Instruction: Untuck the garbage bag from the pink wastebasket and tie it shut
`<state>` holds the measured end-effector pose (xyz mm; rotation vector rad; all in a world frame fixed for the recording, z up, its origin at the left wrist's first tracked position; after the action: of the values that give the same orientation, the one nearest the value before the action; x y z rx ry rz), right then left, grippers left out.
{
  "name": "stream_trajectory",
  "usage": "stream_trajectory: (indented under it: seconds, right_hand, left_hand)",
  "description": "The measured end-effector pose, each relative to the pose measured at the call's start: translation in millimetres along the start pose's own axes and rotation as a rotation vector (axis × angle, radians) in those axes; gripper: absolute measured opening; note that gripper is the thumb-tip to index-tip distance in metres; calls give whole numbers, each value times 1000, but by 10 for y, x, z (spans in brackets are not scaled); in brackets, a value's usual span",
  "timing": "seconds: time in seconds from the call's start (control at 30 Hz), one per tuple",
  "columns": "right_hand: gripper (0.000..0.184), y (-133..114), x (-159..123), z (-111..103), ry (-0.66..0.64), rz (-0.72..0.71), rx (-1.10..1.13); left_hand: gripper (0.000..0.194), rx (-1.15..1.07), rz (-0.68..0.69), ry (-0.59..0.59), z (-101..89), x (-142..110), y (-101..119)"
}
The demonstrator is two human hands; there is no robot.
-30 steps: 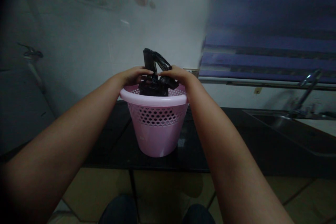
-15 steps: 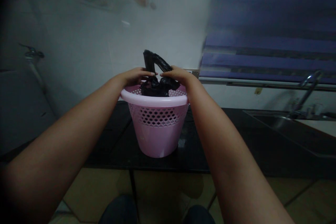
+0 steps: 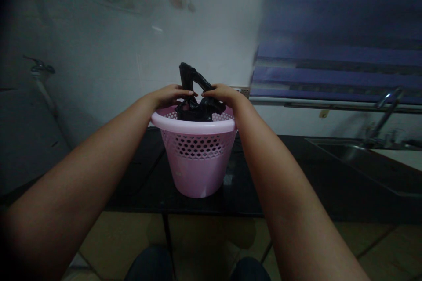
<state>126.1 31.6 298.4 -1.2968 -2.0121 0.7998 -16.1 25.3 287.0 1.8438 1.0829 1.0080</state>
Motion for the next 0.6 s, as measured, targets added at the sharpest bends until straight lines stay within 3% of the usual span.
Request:
stream_trajectory:
  seconds: [0.6]
  right_hand:
    - [32, -46, -62, -52, 103, 20, -85]
  left_hand:
    - [31, -47, -32, 24, -13, 26, -38]
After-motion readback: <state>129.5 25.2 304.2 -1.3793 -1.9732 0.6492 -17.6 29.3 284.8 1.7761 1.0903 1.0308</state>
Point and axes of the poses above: each hand's wrist, its own x-axis towards the middle knuckle, its own z-axis out of the palm, y = z × x, the point moved 8 cm from there along x, towards the middle knuckle, and after that the axes turned 4 degrees about x, right-handed, at the moved point
